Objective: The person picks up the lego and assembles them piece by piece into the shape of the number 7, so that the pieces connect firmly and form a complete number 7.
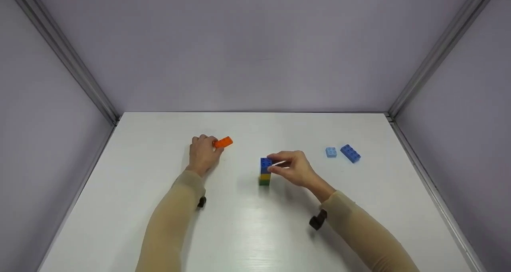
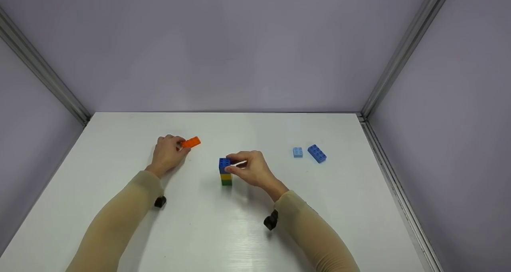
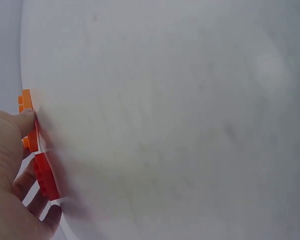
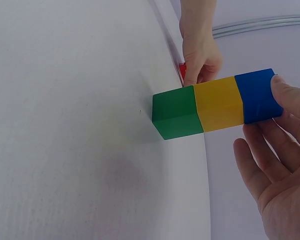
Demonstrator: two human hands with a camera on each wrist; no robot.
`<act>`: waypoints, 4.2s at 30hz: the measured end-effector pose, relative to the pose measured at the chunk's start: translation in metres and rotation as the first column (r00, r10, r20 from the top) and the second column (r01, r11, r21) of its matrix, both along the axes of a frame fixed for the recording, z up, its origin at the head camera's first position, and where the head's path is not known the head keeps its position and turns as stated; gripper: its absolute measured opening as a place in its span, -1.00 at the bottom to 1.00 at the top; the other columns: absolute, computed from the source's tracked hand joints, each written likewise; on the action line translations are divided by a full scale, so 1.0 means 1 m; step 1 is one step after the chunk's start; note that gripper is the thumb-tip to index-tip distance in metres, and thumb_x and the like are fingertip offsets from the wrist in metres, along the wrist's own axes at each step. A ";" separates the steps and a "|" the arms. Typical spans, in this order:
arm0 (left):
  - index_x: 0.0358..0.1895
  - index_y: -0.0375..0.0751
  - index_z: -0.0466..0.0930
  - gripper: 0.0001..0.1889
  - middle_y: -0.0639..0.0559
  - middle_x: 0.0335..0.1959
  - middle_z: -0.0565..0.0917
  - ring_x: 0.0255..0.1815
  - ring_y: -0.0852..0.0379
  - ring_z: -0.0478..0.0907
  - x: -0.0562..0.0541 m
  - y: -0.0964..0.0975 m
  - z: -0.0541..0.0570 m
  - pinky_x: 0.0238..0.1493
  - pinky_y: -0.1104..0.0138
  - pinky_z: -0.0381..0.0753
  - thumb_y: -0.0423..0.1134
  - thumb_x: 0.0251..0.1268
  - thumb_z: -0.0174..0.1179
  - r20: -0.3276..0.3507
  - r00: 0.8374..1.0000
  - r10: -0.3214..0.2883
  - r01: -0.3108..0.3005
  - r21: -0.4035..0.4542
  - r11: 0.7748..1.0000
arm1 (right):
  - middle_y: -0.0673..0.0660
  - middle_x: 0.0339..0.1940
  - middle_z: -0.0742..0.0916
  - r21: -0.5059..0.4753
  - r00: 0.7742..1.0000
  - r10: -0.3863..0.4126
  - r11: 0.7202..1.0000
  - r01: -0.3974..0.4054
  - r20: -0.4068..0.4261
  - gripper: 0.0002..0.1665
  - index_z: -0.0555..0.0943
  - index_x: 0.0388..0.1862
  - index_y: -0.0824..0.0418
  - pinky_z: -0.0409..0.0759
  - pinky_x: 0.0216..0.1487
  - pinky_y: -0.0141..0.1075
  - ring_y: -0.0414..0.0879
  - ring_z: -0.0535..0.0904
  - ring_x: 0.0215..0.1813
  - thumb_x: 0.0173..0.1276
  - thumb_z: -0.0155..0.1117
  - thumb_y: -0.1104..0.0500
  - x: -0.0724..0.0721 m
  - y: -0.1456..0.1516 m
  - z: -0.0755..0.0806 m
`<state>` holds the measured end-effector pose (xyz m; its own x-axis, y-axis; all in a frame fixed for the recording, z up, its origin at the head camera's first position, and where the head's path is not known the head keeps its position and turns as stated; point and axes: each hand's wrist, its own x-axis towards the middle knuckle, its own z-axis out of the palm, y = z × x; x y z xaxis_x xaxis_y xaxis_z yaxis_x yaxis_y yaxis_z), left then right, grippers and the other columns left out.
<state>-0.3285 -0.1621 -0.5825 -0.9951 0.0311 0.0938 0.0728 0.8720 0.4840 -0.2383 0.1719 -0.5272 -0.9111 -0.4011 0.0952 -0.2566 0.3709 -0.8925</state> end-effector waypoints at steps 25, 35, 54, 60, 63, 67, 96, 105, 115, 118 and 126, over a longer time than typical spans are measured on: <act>0.42 -0.28 0.70 -0.55 -0.24 0.19 0.73 0.24 -0.19 0.52 0.006 -0.007 0.013 0.42 -0.04 0.66 -0.16 0.61 0.36 0.061 0.998 0.018 -0.026 0.141 0.990 | 0.28 0.27 0.87 0.011 1.000 0.007 1.000 -0.007 -0.014 -0.55 0.80 0.36 0.22 0.86 0.32 -0.01 0.21 0.86 0.27 0.53 0.56 0.23 0.001 -0.002 0.005; 0.38 -0.30 0.73 -0.56 -0.27 0.21 0.75 0.18 -0.21 0.60 0.015 -0.003 0.019 0.31 0.01 0.73 -0.16 0.60 0.42 0.000 1.000 -0.007 0.007 0.199 0.980 | 0.34 0.21 0.88 -0.020 0.997 0.036 0.999 -0.037 -0.066 -0.58 0.81 0.30 0.32 0.87 0.29 0.06 0.26 0.88 0.22 0.50 0.55 0.29 0.002 0.000 0.000; 0.36 -0.27 0.75 -0.58 -0.23 0.23 0.77 0.19 -0.22 0.62 0.035 0.003 0.037 0.38 -0.02 0.71 -0.15 0.59 0.43 -0.043 0.994 -0.099 0.107 0.231 0.967 | 0.22 0.27 0.88 0.026 0.999 0.021 0.999 -0.020 -0.049 -0.56 0.81 0.35 0.19 0.83 0.38 0.11 0.15 0.87 0.25 0.54 0.54 0.21 0.001 -0.001 0.004; 0.31 -0.28 0.78 -0.61 -0.23 0.19 0.80 0.28 -0.30 0.67 0.044 0.005 0.042 0.41 -0.09 0.68 -0.18 0.57 0.45 -0.088 0.985 -0.149 0.167 0.247 0.955 | 0.25 0.28 0.87 0.030 0.998 0.028 0.999 -0.026 -0.057 -0.55 0.80 0.36 0.22 0.82 0.38 0.13 0.18 0.86 0.25 0.54 0.54 0.20 0.000 -0.001 0.004; 0.30 -0.28 0.79 -0.61 -0.22 0.18 0.81 0.28 -0.28 0.68 0.049 0.007 0.045 0.43 -0.10 0.67 -0.17 0.56 0.46 -0.113 0.979 -0.170 0.193 0.243 0.951 | 0.26 0.29 0.87 0.038 0.998 0.029 0.999 -0.026 -0.060 -0.53 0.78 0.37 0.25 0.82 0.38 0.14 0.20 0.86 0.25 0.54 0.54 0.21 0.000 -0.001 0.003; 0.30 -0.27 0.79 -0.61 -0.22 0.18 0.81 0.27 -0.26 0.70 0.056 0.012 0.053 0.45 -0.11 0.69 -0.16 0.56 0.47 -0.119 0.973 -0.196 0.220 0.241 0.945 | 0.23 0.32 0.86 0.061 0.999 0.015 0.998 -0.014 -0.029 -0.50 0.76 0.41 0.25 0.80 0.41 0.15 0.18 0.85 0.27 0.54 0.55 0.19 -0.001 -0.001 0.005; 0.30 -0.15 0.79 -0.63 -0.12 0.19 0.85 0.21 -0.20 0.73 0.089 0.045 0.094 0.33 -0.09 0.80 -0.12 0.56 0.47 -0.175 0.913 -0.368 0.403 0.254 0.879 | 0.25 0.37 0.84 0.051 0.997 0.035 0.998 -0.031 -0.070 -0.40 0.71 0.48 0.22 0.79 0.42 0.19 0.21 0.82 0.32 0.52 0.57 0.13 -0.001 0.003 0.006; 0.27 -0.15 0.80 -0.65 -0.09 0.16 0.86 0.19 -0.14 0.73 0.094 0.048 0.096 0.28 -0.04 0.82 -0.13 0.56 0.47 -0.183 0.892 -0.414 0.448 0.234 0.863 | 0.26 0.41 0.81 0.048 0.990 0.037 0.998 -0.031 -0.133 -0.34 0.66 0.53 0.25 0.79 0.43 0.14 0.22 0.79 0.38 0.53 0.56 0.09 -0.002 0.001 0.012; 0.27 -0.14 0.81 -0.65 -0.09 0.18 0.86 0.20 -0.19 0.75 0.094 0.058 0.098 0.28 -0.06 0.82 -0.13 0.56 0.47 -0.163 0.861 -0.482 0.509 0.226 0.831 | 0.24 0.40 0.82 0.041 0.977 0.048 0.998 -0.040 -0.207 -0.36 0.68 0.52 0.19 0.83 0.37 0.10 0.19 0.81 0.34 0.52 0.59 0.10 -0.003 0.001 0.018; 0.25 -0.13 0.82 -0.67 -0.06 0.15 0.87 0.17 -0.14 0.75 0.093 0.060 0.097 0.25 -0.05 0.83 -0.13 0.55 0.48 -0.173 0.851 -0.495 0.524 0.217 0.824 | 0.25 0.38 0.83 0.025 0.973 0.063 0.998 -0.059 -0.223 -0.39 0.71 0.48 0.21 0.84 0.35 0.13 0.20 0.82 0.33 0.51 0.59 0.14 -0.003 0.002 0.017; 0.23 -0.14 0.83 -0.69 -0.06 0.12 0.88 0.15 -0.11 0.74 0.090 0.062 0.092 0.24 -0.14 0.81 -0.15 0.55 0.48 -0.166 0.842 -0.514 0.540 0.215 0.814 | 0.20 0.26 0.89 0.010 0.965 0.080 0.997 -0.080 -0.250 -0.54 0.79 0.36 0.24 0.87 0.30 0.09 0.19 0.85 0.26 0.54 0.56 0.18 -0.004 0.002 0.014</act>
<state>-0.2384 -0.1003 -0.4902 -0.8183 0.5113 0.2624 0.5439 0.5413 0.6413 -0.2423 0.1743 -0.5131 -0.8231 -0.4718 0.3161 -0.5007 0.3401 -0.7960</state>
